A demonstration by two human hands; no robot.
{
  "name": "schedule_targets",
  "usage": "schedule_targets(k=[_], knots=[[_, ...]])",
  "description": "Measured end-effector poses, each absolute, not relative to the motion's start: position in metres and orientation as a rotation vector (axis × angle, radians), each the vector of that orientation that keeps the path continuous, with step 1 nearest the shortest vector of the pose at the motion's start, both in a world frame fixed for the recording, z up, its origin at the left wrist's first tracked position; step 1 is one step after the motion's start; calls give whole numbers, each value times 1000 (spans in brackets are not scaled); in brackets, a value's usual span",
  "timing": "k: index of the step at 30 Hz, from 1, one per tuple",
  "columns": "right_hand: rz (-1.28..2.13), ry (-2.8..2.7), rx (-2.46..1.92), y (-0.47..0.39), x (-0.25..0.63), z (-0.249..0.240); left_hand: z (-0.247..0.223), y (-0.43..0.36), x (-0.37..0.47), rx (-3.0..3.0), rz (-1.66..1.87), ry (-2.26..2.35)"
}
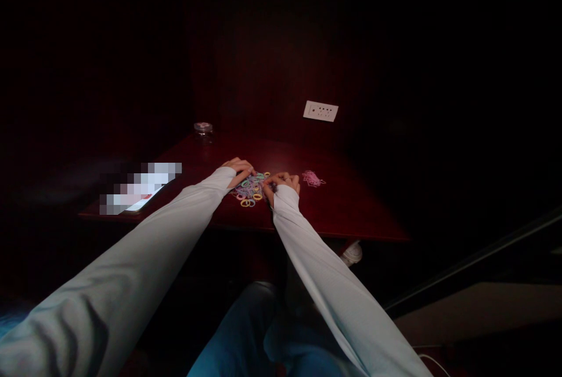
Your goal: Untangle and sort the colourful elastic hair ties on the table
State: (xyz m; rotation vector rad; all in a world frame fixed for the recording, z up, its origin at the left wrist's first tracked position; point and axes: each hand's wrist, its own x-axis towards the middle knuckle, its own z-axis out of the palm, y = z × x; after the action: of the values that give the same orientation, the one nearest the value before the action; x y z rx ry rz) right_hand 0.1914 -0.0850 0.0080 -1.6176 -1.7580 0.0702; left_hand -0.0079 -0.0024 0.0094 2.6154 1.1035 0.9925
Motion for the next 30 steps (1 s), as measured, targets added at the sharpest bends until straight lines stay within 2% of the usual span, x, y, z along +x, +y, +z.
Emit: schedule_targets(k=[6, 14, 30], knots=[[144, -1688, -1543, -76, 196, 0, 7, -1, -7, 2630, 1003, 1107], [161, -1629, -1498, -74, 195, -1, 9, -3, 0, 2702, 1215, 983], [211, -1616, -1455, -73, 194, 0, 15, -11, -1, 2896, 1045, 816]])
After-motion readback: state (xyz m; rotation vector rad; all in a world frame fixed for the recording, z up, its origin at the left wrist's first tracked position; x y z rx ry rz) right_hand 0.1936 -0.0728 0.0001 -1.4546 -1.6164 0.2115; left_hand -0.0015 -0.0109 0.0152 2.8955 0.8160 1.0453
